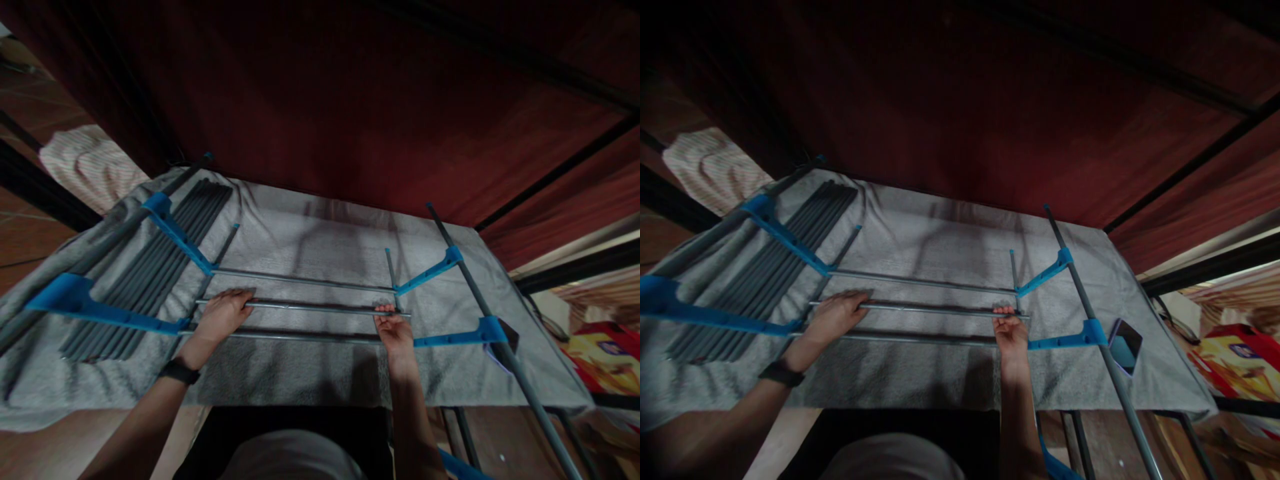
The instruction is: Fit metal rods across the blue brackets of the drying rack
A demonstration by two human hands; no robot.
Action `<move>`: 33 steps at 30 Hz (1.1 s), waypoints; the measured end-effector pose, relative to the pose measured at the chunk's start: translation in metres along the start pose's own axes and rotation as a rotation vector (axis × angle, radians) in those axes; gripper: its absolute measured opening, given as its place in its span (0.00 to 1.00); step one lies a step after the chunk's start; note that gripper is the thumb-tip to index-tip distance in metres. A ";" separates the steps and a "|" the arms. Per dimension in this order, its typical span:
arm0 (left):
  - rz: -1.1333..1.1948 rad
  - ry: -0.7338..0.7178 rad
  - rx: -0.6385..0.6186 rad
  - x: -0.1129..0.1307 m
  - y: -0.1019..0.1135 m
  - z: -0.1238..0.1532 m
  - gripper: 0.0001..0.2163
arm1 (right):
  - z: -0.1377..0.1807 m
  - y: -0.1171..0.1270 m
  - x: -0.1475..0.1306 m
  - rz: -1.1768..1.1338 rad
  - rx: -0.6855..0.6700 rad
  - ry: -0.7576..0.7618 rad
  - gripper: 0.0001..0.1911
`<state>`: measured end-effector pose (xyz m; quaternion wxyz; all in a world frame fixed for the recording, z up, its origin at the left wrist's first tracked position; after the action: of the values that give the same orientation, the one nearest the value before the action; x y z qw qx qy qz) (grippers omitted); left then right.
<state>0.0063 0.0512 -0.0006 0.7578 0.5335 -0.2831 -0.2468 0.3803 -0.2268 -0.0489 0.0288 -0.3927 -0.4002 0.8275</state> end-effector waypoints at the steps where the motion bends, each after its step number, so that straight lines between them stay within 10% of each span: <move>1: 0.004 -0.001 0.001 0.000 0.000 0.000 0.15 | 0.001 0.000 0.000 -0.006 -0.013 -0.002 0.17; 33: 0.028 -0.006 0.021 0.002 0.004 0.002 0.15 | -0.003 -0.001 0.001 0.008 -0.024 0.008 0.08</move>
<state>0.0064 0.0496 0.0039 0.7547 0.5367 -0.2955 -0.2346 0.3814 -0.2246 -0.0498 0.0222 -0.3980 -0.4084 0.8212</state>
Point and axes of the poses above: each hand's wrist, its own z-axis away from the middle knuckle, its own y-axis out of the back of the hand, x = y × z, the point moved 4 cm from there along -z, towards the middle knuckle, and after that the axes turned 13 degrees about -x, right-handed, at the moved point
